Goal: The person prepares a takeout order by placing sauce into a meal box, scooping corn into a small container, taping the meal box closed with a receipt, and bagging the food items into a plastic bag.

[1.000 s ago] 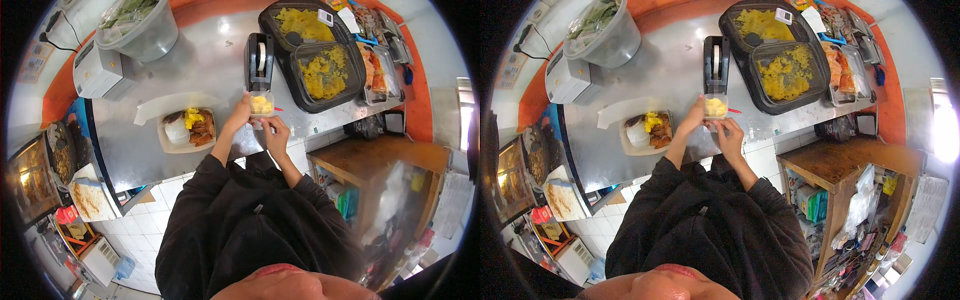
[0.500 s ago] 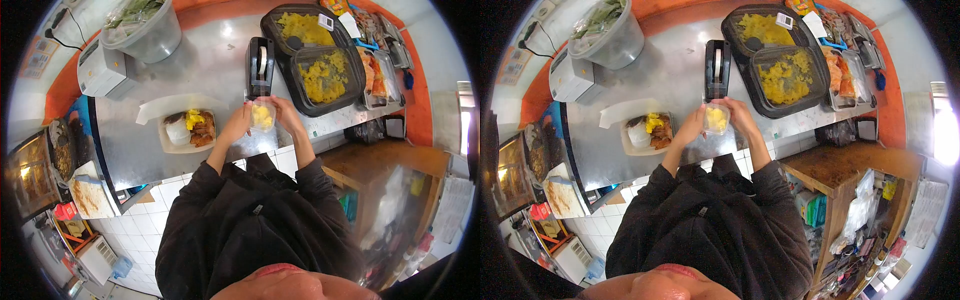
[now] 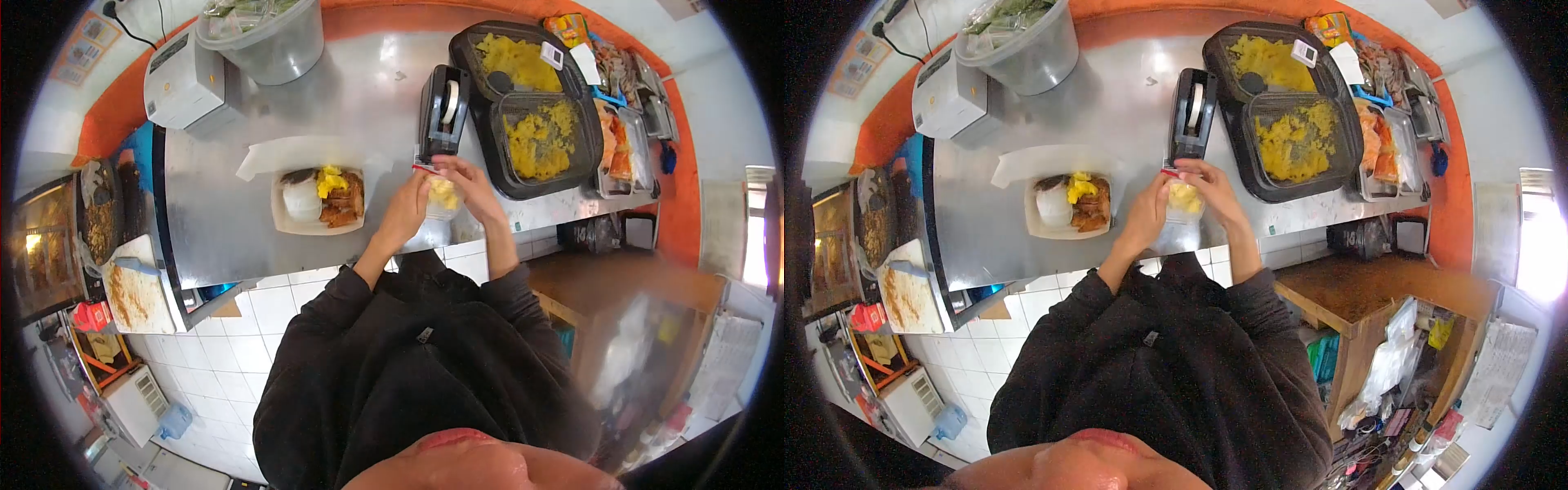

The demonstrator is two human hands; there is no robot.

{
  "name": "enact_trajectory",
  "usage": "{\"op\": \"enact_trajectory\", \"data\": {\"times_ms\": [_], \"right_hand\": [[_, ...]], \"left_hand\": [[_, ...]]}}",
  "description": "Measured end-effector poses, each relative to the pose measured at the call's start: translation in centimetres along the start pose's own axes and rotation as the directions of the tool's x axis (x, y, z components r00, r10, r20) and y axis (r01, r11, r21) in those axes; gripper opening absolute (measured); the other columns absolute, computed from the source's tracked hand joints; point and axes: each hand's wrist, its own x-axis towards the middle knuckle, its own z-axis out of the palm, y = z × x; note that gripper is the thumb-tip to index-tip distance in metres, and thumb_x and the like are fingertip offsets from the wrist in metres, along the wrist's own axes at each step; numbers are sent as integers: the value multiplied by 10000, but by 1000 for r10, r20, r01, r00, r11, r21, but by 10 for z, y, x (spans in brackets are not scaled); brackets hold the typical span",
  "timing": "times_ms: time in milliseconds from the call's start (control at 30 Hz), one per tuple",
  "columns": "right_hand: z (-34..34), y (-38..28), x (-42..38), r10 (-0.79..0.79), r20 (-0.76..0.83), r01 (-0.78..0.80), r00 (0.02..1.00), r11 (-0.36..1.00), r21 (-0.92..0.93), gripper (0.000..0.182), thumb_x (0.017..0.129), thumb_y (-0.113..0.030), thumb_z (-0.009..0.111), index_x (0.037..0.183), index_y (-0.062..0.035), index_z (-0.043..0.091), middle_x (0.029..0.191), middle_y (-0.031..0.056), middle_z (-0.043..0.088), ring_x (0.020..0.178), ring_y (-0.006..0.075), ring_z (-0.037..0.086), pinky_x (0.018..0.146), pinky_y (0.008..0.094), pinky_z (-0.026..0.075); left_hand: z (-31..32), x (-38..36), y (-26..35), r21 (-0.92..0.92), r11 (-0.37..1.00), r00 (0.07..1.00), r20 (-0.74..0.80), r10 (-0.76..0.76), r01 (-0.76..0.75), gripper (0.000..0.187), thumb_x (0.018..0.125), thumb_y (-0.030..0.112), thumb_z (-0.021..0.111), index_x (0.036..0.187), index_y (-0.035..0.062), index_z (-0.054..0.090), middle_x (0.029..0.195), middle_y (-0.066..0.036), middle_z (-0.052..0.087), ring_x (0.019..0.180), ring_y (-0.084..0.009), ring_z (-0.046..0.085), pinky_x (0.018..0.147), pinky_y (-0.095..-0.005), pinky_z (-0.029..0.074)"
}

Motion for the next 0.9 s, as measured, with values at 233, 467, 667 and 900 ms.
{"op": "enact_trajectory", "data": {"times_ms": [233, 467, 667, 900], "right_hand": [[16, 5, -7, -180, -159, 88, 971, 883, -462, 192, 871, -43, 573, 1057, -13, 614, 810, 20, 603, 766, 94, 582, 701, 224, 471], [76, 18, 5, -233, -165, 175, 958, 936, -304, 167, 930, -130, 540, 993, -9, 637, 782, 17, 600, 730, 82, 546, 679, 227, 441], [88, 14, 11, -411, -295, 239, 863, 845, -478, 158, 931, -102, 515, 935, -4, 639, 803, 22, 588, 729, 81, 525, 671, 226, 423], [107, -20, 24, -545, -369, 405, 753, 826, -393, 166, 928, -84, 506, 945, 28, 628, 827, 38, 600, 775, 95, 540, 737, 235, 434]], "left_hand": [[-86, -48, 23, 157, 974, 952, -233, 199, -165, 328, 963, 260, 347, 1089, 15, 525, 975, -223, 595, 885, -413, 577, 742, -429, 468], [-245, -109, -146, 226, 776, 682, -654, -327, 589, 495, 991, 390, 286, 1051, -14, 565, 966, -231, 619, 865, -409, 589, 756, -445, 466], [-271, -82, -104, 478, 636, 660, -748, -67, 606, 386, 971, 320, 386, 1126, -2, 532, 1067, -184, 590, 942, -380, 577, 813, -444, 452], [-292, 44, -53, -209, 958, 918, 382, -106, 197, 363, 892, 280, 549, 1210, 103, 551, 1089, -145, 594, 1117, -280, 507, 881, -363, 447]]}}
